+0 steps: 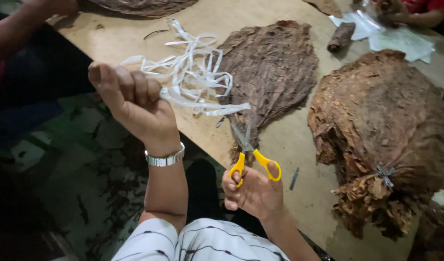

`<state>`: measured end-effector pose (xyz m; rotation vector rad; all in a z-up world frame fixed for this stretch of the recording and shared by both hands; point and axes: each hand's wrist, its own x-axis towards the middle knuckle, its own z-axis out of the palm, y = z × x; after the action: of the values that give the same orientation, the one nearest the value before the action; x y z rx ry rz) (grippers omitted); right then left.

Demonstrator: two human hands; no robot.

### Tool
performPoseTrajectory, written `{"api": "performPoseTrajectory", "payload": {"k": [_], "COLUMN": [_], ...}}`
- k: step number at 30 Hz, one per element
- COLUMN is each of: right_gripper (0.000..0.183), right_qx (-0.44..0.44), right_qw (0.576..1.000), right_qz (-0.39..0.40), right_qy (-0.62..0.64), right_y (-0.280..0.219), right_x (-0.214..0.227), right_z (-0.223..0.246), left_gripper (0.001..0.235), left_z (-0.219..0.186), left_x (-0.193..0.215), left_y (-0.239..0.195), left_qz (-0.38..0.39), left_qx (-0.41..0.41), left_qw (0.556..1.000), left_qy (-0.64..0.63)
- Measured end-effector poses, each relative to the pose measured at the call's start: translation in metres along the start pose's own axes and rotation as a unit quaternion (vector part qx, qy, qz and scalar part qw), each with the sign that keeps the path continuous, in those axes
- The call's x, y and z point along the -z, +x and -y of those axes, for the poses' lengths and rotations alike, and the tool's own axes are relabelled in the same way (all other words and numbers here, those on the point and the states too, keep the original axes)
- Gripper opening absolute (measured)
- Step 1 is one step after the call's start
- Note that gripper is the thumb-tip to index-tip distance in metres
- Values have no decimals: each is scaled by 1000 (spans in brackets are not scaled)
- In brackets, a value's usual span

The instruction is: Cutting plastic strips and using them to tie bundles of dried leaves on a work table.

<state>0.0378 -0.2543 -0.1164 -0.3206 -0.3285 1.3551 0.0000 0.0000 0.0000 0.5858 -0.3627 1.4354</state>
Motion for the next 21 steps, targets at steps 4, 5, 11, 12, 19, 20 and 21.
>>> {"api": "performPoseTrajectory", "payload": {"k": [4, 5, 11, 12, 19, 20, 21], "right_gripper": [76, 75, 77, 79, 72, 70, 69], "right_qx": [18, 22, 50, 61, 170, 205, 241], "right_qw": [996, 992, 969, 962, 970, 968, 964], "right_qz": [45, 73, 167, 183, 42, 29, 17], "right_qy": [79, 98, 174, 196, 170, 143, 114], "right_y": [0, 1, 6, 7, 8, 6, 4], "right_x": [3, 2, 14, 18, 8, 9, 11], "right_z": [-1, -1, -5, -5, 18, 22, 28], "left_gripper": [10, 11, 20, 7, 8, 12, 18], "left_z": [1, 0, -2, -2, -6, -6, -5], "left_x": [-9, -13, -25, -24, -11, -4, 2], "left_y": [-11, -13, -27, -29, -50, -56, -61], "left_qz": [-39, -35, -31, 17, 10, -15, -40], "left_qx": [34, 50, 120, 127, 199, 245, 288], "left_qw": [998, 998, 987, 984, 965, 962, 954], "left_qy": [-36, -35, -105, -124, -169, -118, -67]}}
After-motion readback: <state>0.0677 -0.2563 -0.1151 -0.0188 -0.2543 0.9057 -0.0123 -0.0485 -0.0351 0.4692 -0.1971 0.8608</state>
